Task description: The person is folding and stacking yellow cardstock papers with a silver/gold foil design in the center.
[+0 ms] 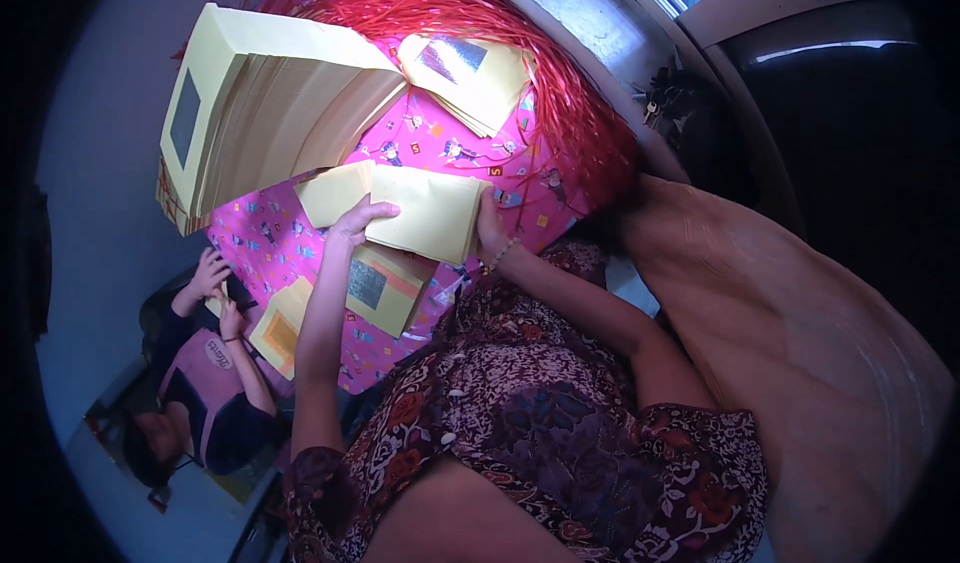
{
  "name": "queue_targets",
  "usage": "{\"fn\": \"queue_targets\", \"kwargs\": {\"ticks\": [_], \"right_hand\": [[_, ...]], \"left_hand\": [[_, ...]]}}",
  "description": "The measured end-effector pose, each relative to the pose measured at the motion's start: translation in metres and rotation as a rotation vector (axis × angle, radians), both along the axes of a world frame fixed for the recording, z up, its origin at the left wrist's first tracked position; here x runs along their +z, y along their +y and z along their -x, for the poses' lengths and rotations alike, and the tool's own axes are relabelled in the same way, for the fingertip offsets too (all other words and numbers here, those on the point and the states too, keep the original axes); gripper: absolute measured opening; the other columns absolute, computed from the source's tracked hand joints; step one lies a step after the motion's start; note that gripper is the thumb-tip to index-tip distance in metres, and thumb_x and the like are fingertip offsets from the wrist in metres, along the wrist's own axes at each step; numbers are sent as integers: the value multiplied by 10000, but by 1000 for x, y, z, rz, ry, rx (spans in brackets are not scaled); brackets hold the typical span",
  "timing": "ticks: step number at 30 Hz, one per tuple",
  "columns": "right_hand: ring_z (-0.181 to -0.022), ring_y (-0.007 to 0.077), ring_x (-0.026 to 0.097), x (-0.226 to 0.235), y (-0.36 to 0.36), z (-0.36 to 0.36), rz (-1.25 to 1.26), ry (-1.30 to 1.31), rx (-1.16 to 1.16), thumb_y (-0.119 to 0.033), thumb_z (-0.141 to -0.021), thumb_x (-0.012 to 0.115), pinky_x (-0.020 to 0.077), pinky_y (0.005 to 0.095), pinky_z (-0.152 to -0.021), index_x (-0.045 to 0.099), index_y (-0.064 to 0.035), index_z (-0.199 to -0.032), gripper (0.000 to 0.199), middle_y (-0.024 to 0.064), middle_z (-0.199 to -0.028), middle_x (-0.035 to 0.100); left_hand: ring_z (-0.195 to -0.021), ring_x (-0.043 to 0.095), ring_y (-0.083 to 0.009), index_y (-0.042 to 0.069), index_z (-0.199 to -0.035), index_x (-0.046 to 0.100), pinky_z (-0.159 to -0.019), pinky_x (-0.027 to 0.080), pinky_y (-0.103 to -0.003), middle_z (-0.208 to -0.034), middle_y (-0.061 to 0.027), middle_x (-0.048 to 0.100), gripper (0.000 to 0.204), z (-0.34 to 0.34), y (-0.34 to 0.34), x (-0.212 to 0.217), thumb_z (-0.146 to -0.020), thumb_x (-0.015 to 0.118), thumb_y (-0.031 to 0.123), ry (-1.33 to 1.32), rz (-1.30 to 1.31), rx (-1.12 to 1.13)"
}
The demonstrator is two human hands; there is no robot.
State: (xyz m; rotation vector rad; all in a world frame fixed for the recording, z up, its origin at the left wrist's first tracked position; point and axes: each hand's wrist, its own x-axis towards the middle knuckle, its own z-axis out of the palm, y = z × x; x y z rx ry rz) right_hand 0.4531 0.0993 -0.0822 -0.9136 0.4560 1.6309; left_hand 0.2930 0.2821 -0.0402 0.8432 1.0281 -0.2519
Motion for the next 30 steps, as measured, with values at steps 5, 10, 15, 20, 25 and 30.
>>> {"fn": "queue_targets", "kwargs": {"ticks": [5,10,15,20,25,30], "right_hand": [[-1086,232,596,0,12,1,-31,20,-40,-667,-931,182,485,404,-928,467,-62,-1312,769,113,-1221,587],[-1148,231,552,-11,6,-3,-56,32,-57,-666,-931,214,443,391,-977,454,-72,-1331,755,102,-1292,544],[-1173,213,529,6,5,-3,-15,-14,-8,-632,-953,185,424,377,-991,435,-75,-1347,726,86,-1298,541],[-1181,200,518,-2,-1,-18,-64,27,-24,-619,-960,174,406,361,-1002,414,-83,-1368,715,73,-1310,533],[-1196,195,507,-8,-3,-12,-79,54,-15,-643,-946,167,409,362,-1004,385,-91,-1392,743,88,-1342,498],[-1067,175,592,-14,-4,-13,-38,41,-23,-626,-957,170,477,325,-906,450,-88,-1344,720,95,-1213,596]], "left_hand": [[-1131,549,-242,1,-1336,415,-969,441,-367,-1228,-144,554,755,3,-1,-4,-689,751,196,15,-21,31],[-1142,535,-245,6,-1333,424,-974,425,-364,-1229,-142,553,765,-3,4,-2,-680,760,217,46,-51,-9],[-1153,522,-243,-1,-1342,409,-984,420,-355,-1231,-123,540,739,3,-6,-6,-697,723,176,30,-40,80],[-1176,503,-256,6,-1349,411,-1020,370,-367,-1244,-144,543,790,-5,-1,-4,-676,758,231,71,-50,34],[-1196,483,-250,3,-1358,400,-1034,350,-364,-1259,-138,532,801,-13,1,0,-678,758,228,106,2,37],[-1206,474,-249,1,-1367,389,-1037,345,-361,-1264,-139,528,812,-8,-7,-7,-683,757,238,97,-39,81]]}}
